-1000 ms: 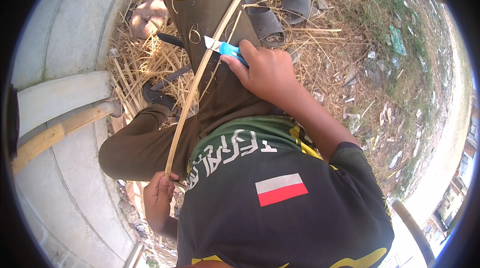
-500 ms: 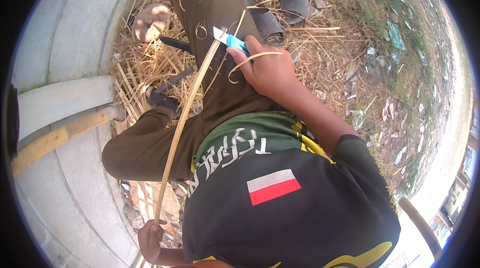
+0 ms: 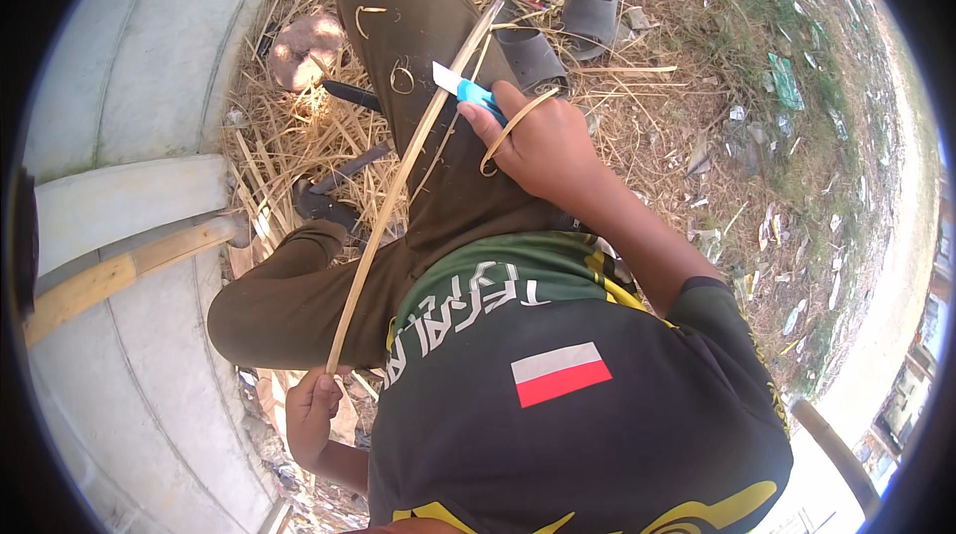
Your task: The person sits on the ground and uses a knife to shave and smooth a thin bamboo stick. They hold the stick with one hand and scrape the blade along its length to remove the outer layer, creating thin shavings.
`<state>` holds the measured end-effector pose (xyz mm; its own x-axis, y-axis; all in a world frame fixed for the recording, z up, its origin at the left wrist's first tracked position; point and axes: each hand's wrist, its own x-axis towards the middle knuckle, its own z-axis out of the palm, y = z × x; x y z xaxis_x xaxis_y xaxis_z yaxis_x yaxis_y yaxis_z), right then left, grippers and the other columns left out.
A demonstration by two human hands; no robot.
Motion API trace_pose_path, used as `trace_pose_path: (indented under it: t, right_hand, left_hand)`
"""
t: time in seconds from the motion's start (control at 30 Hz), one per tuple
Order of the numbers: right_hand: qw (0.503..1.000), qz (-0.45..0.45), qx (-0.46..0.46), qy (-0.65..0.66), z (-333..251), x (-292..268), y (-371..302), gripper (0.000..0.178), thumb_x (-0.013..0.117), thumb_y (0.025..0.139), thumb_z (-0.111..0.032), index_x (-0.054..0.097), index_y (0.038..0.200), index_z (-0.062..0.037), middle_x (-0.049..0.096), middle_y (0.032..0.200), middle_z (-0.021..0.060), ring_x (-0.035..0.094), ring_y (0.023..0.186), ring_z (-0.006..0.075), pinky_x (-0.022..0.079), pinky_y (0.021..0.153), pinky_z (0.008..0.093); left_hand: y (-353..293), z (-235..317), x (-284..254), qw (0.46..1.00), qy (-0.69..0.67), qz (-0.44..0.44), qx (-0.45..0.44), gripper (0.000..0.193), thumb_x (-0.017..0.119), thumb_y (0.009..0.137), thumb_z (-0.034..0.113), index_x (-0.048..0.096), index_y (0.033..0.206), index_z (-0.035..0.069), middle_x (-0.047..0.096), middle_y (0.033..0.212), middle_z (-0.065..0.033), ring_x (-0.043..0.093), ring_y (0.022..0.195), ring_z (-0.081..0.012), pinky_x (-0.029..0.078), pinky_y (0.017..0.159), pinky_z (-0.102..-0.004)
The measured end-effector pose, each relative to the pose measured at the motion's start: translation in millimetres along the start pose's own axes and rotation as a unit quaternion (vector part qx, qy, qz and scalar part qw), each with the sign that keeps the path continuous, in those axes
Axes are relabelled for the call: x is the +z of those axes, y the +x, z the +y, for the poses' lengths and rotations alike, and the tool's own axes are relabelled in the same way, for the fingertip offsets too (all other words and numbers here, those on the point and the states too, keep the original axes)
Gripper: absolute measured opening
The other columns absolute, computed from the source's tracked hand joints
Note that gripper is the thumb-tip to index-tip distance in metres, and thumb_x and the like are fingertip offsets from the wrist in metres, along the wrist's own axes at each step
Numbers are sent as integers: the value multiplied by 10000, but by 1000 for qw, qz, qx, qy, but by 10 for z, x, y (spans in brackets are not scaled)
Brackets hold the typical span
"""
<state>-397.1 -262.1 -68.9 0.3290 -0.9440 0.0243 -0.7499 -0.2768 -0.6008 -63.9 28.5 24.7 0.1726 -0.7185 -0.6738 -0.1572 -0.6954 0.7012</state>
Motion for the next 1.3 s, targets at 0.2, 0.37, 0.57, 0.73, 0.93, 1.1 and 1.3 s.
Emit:
trace_pose_path:
  t: [0.2, 0.37, 0.57, 0.73, 0.93, 1.1, 1.3]
  right_hand:
    - [999, 23, -23, -40, 55, 27, -5, 512, 543, 1061, -526, 573, 850, -60, 579, 577, 162, 635, 572, 423, 483, 528, 522]
    - [999, 8, -29, -43, 16, 20, -13, 497, 537, 1064, -519, 581, 876, -62, 583, 581, 167, 633, 580, 436, 477, 537, 530]
    - [999, 20, -26, -29, 18, 61, -26, 483, 537, 1065, -511, 590, 905, -59, 589, 594, 181, 636, 596, 447, 475, 550, 538]
    - [998, 42, -33, -29, 61, 85, -50, 506, 551, 1063, -509, 604, 886, -39, 613, 577, 169, 655, 566, 415, 491, 510, 502]
    - [983, 63, 120, 125, 177, 96, 20, 548, 496, 1100, -481, 637, 916, 16, 594, 604, 207, 664, 607, 400, 482, 585, 479]
    - [980, 105, 62, 159, 225, 172, -53, 547, 492, 1104, -483, 613, 886, 3, 538, 586, 181, 582, 539, 339, 440, 557, 444]
    - [982, 88, 3, 167, 249, 31, -73, 501, 510, 1101, -461, 611, 906, -10, 518, 594, 174, 546, 525, 342, 424, 547, 433]
  left_hand:
    - [-120, 117, -32, 998, 62, 9, -4, 425, 555, 1109, 337, 711, 1213, -44, 457, 665, 51, 370, 608, -34, 283, 543, -229]
    - [-445, 284, -55, 993, 111, 45, -9, 437, 521, 1113, 334, 711, 1205, -49, 448, 641, 38, 371, 581, -47, 281, 541, -229]
    - [-634, 172, -140, 987, 142, 70, 6, 440, 501, 1112, 335, 708, 1158, -51, 427, 627, 50, 347, 548, -31, 240, 505, -232]
    - [-903, -111, -333, 981, 181, 67, 16, 379, 524, 1101, 295, 698, 1190, -30, 535, 786, 11, 445, 638, -64, 342, 551, -237]
    - [-2252, -1767, -1441, 928, -244, 244, -141, 280, 517, 1088, 184, 715, 1213, 29, 702, 1068, -72, 600, 694, -118, 472, 547, -243]
    - [-2010, -1651, -734, 922, -155, 353, 29, 410, 537, 1110, 319, 645, 1206, -65, 396, 655, 43, 322, 515, -23, 254, 454, -193]
    - [-208, -535, 87, 981, -118, 125, 95, 375, 546, 1110, 281, 676, 1198, -60, 440, 668, 45, 353, 589, -31, 271, 521, -217]
